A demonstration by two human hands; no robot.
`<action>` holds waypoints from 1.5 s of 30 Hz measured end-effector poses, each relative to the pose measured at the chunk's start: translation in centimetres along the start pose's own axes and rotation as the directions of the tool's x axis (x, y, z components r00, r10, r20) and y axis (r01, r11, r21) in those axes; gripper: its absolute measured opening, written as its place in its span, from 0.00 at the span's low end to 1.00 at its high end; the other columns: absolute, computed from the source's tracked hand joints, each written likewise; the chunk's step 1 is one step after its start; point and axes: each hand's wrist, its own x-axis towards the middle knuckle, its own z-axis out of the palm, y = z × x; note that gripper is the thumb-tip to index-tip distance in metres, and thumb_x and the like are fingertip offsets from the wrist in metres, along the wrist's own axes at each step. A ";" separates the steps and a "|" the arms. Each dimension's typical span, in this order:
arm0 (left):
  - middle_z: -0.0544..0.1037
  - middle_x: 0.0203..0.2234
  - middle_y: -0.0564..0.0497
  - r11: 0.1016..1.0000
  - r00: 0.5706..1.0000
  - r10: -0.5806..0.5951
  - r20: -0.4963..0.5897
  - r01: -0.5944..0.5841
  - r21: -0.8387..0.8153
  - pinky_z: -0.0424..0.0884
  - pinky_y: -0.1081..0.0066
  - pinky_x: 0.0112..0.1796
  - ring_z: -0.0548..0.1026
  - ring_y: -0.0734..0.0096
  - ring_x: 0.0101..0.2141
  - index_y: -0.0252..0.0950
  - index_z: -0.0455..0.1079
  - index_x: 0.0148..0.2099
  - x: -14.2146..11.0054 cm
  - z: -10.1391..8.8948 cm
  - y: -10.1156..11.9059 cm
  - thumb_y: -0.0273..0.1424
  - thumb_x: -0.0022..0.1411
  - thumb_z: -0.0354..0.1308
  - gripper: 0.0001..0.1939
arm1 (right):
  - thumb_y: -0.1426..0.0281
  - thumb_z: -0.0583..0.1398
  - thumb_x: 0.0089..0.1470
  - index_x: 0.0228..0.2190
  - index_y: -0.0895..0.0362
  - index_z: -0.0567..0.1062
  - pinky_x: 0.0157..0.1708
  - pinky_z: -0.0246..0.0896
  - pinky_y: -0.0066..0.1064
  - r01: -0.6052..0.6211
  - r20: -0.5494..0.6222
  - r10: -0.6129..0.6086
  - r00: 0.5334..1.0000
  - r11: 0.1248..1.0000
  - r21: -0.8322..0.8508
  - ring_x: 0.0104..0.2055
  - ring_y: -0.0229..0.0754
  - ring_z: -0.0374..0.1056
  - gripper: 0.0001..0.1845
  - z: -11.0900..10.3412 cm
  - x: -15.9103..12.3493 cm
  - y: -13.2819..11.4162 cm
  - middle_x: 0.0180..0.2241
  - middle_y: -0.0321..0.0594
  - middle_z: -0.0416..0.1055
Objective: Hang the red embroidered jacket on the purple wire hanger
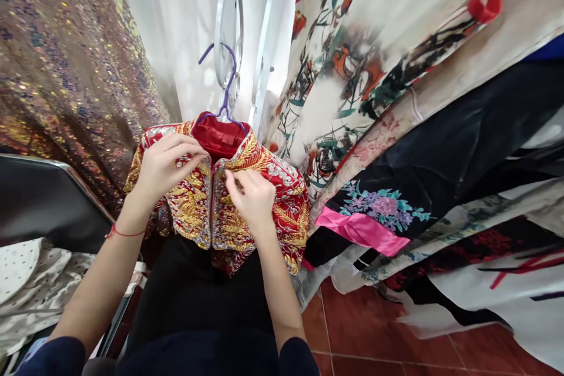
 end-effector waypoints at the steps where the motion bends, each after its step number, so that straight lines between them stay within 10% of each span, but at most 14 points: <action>1: 0.80 0.41 0.50 0.999 0.999 -0.034 -0.012 0.034 -0.037 0.72 0.64 0.47 0.77 0.67 0.43 0.40 0.75 0.43 0.2 -0.1 -0.6 0.33 0.68 0.60 0.05 | 0.63 0.56 0.67 0.24 0.56 0.75 0.31 0.59 0.28 0.033 -0.067 -0.033 0.997 0.999 0.001 0.26 0.35 0.65 0.20 -0.8 0.1 0.4 0.23 0.37 0.72; 5: 0.77 0.52 0.45 0.978 0.974 -0.210 -0.089 0.211 -0.002 0.67 0.56 0.55 0.73 0.58 0.54 0.41 0.74 0.51 0.6 -0.8 -3.8 0.41 0.63 0.63 0.16 | 0.60 0.58 0.65 0.38 0.56 0.77 0.41 0.66 0.34 0.063 -0.120 -0.083 0.989 0.985 -0.161 0.39 0.43 0.70 0.13 -3.6 0.7 3.0 0.35 0.44 0.75; 9: 0.82 0.48 0.48 0.956 0.952 -0.289 0.105 0.292 -0.019 0.67 0.59 0.53 0.78 0.60 0.46 0.43 0.76 0.51 -0.1 -0.7 -7.7 0.45 0.64 0.60 0.18 | 0.53 0.56 0.65 0.55 0.54 0.71 0.54 0.59 0.49 0.022 0.004 -0.022 1.000 0.908 -0.419 0.57 0.54 0.64 0.25 -3.9 0.5 6.5 0.54 0.53 0.69; 20: 0.83 0.33 0.49 0.918 0.913 -0.397 -0.097 0.394 -0.047 0.68 0.69 0.36 0.77 0.68 0.32 0.40 0.78 0.37 -0.6 0.1 -8.6 0.43 0.66 0.57 0.15 | 0.56 0.53 0.68 0.38 0.55 0.78 0.36 0.58 0.30 -0.014 0.019 0.017 1.000 0.984 -0.180 0.35 0.42 0.72 0.20 -3.3 2.8 9.8 0.34 0.42 0.79; 27: 0.54 0.14 0.56 0.844 0.844 -0.536 0.018 0.535 0.039 0.50 0.68 0.26 0.53 0.76 0.19 0.37 0.55 0.18 -1.6 0.2 -9.2 0.47 0.63 0.55 0.27 | 0.50 0.60 0.57 0.18 0.54 0.60 0.25 0.45 0.28 -0.224 0.132 0.223 0.966 0.975 -0.006 0.21 0.33 0.49 0.27 -2.6 4.1 11.6 0.16 0.27 0.50; 36: 0.50 0.15 0.55 0.804 0.811 -0.580 -0.075 0.585 0.105 0.47 0.66 0.26 0.50 0.74 0.21 0.37 0.50 0.20 -2.4 0.3 -6.9 0.45 0.64 0.55 0.27 | 0.49 0.60 0.57 0.19 0.52 0.58 0.25 0.50 0.29 -0.187 -0.025 0.186 0.982 0.974 -0.128 0.20 0.34 0.51 0.27 -2.9 1.7 10.6 0.17 0.27 0.52; 41: 0.49 0.15 0.56 0.788 0.794 -0.600 -0.092 0.607 0.101 0.47 0.66 0.27 0.50 0.74 0.21 0.37 0.50 0.20 -2.2 0.9 -7.0 0.45 0.64 0.56 0.27 | 0.48 0.52 0.64 0.40 0.59 0.73 0.44 0.63 0.44 -0.168 -0.007 0.175 0.985 0.937 -0.305 0.42 0.51 0.68 0.26 -1.2 1.1 10.6 0.38 0.52 0.72; 45: 0.50 0.15 0.56 0.785 0.789 -0.604 -0.110 0.613 0.083 0.48 0.67 0.27 0.51 0.75 0.21 0.37 0.50 0.20 -2.4 1.4 -6.6 0.45 0.64 0.55 0.27 | 0.58 0.54 0.65 0.51 0.63 0.72 0.57 0.55 0.59 -0.284 -0.328 0.161 0.931 0.884 -0.372 0.61 0.64 0.59 0.23 1.6 -0.6 5.9 0.56 0.67 0.65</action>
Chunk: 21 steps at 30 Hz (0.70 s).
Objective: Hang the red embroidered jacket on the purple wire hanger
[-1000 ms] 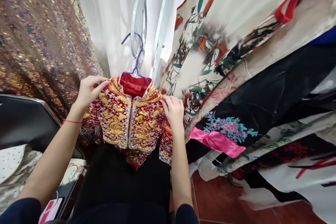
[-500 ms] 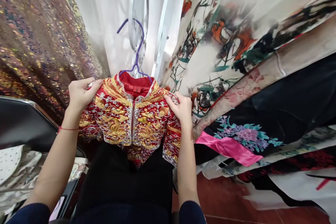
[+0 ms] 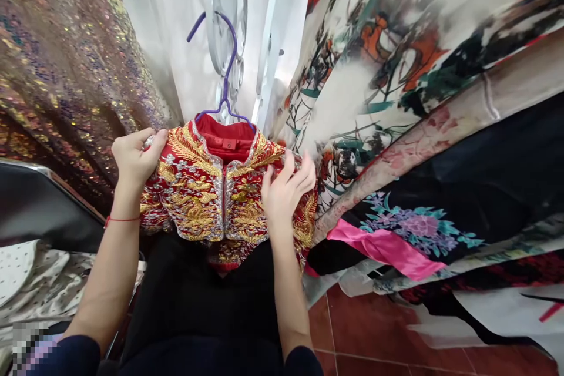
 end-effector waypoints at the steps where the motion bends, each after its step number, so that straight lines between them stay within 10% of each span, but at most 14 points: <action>1: 0.50 0.15 0.56 1.000 1.000 -0.003 0.005 0.003 -0.002 0.48 0.67 0.27 0.51 0.75 0.21 0.37 0.50 0.20 -0.1 0.1 0.1 0.45 0.64 0.55 0.27 | 0.61 0.55 0.64 0.47 0.61 0.74 0.56 0.58 0.56 -0.022 -0.053 0.024 0.998 0.999 0.040 0.58 0.61 0.63 0.18 -0.2 -1.0 -1.5 0.52 0.64 0.68; 7: 0.51 0.16 0.57 1.000 0.999 -0.008 0.045 0.008 0.000 0.47 0.68 0.27 0.51 0.76 0.20 0.37 0.49 0.21 -0.9 -0.3 0.3 0.47 0.65 0.53 0.27 | 0.60 0.56 0.64 0.28 0.54 0.72 0.28 0.63 0.30 -0.378 0.442 0.152 0.884 0.790 0.484 0.22 0.35 0.65 0.15 -0.4 -4.0 -7.3 0.22 0.34 0.71; 21: 0.54 0.16 0.55 1.000 1.000 0.007 0.002 -0.007 0.028 0.49 0.66 0.27 0.56 0.73 0.22 0.38 0.49 0.21 -1.2 0.6 -0.1 0.45 0.65 0.55 0.27 | 0.51 0.59 0.56 0.24 0.54 0.70 0.19 0.57 0.27 -0.789 0.782 0.161 0.602 0.269 0.552 0.15 0.33 0.58 0.20 1.7 -5.5 -5.9 0.13 0.28 0.62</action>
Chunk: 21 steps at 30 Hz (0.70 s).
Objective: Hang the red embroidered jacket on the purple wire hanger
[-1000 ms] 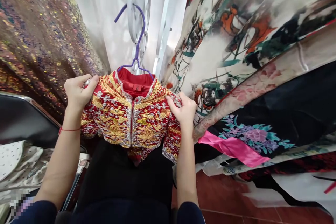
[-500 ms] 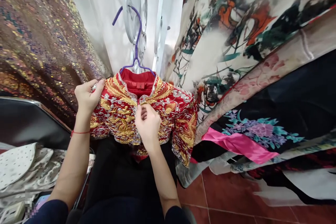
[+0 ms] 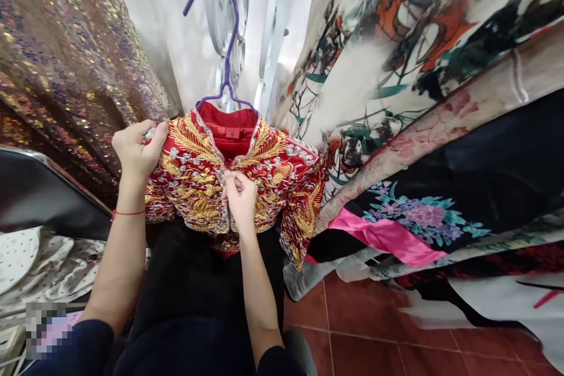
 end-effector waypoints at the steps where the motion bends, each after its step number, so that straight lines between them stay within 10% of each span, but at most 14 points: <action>1: 0.54 0.16 0.55 1.000 1.000 0.005 -0.007 -0.005 0.000 0.50 0.66 0.27 0.56 0.72 0.22 0.38 0.50 0.21 0.0 0.2 -0.2 0.44 0.65 0.55 0.26 | 0.50 0.59 0.56 0.24 0.54 0.70 0.19 0.57 0.27 -0.010 0.001 0.010 1.000 1.000 0.003 0.15 0.33 0.58 0.21 0.0 -0.2 0.3 0.13 0.28 0.62; 7: 0.75 0.30 0.48 0.996 0.984 0.086 -0.155 -0.090 -0.017 0.67 0.60 0.40 0.73 0.62 0.36 0.42 0.68 0.35 -1.9 0.3 0.1 0.42 0.67 0.57 0.11 | 0.46 0.58 0.55 0.23 0.53 0.69 0.18 0.55 0.27 -0.077 -0.031 0.077 0.997 0.997 -0.012 0.14 0.33 0.56 0.24 0.0 -1.5 2.2 0.12 0.27 0.60; 10: 0.76 0.51 0.42 0.994 0.962 0.101 -0.255 -0.110 -0.022 0.67 0.52 0.54 0.72 0.54 0.55 0.43 0.69 0.53 -5.5 0.0 1.5 0.38 0.65 0.61 0.16 | 0.44 0.58 0.54 0.23 0.53 0.69 0.17 0.53 0.27 -0.120 -0.029 0.119 0.992 0.993 -0.017 0.14 0.33 0.56 0.26 0.0 -2.1 3.7 0.12 0.27 0.59; 13: 0.76 0.48 0.42 0.996 0.956 0.038 -0.290 -0.061 -0.069 0.70 0.53 0.52 0.74 0.55 0.52 0.42 0.69 0.49 -10.2 1.0 2.8 0.37 0.62 0.64 0.15 | 0.44 0.57 0.54 0.23 0.53 0.69 0.17 0.53 0.27 -0.166 -0.017 0.165 0.986 0.984 -0.068 0.14 0.33 0.55 0.25 0.1 -3.2 5.9 0.12 0.27 0.58; 16: 0.74 0.27 0.53 0.976 0.993 -0.108 0.037 0.113 -0.189 0.70 0.66 0.34 0.74 0.68 0.30 0.41 0.65 0.38 -13.8 2.9 3.5 0.38 0.60 0.65 0.11 | 0.49 0.57 0.56 0.22 0.52 0.67 0.18 0.54 0.27 -0.178 -0.014 0.177 0.984 0.975 -0.136 0.15 0.34 0.56 0.22 0.1 -4.5 8.0 0.13 0.27 0.60; 21: 0.64 0.17 0.60 0.949 0.890 -0.230 0.394 0.295 -0.113 0.62 0.71 0.28 0.66 0.76 0.20 0.39 0.60 0.29 -14.5 4.8 4.3 0.39 0.62 0.62 0.16 | 0.54 0.57 0.55 0.19 0.52 0.63 0.19 0.54 0.27 -0.211 -0.036 0.208 0.977 0.958 -0.193 0.14 0.33 0.56 0.20 -0.5 -6.4 10.0 0.13 0.27 0.60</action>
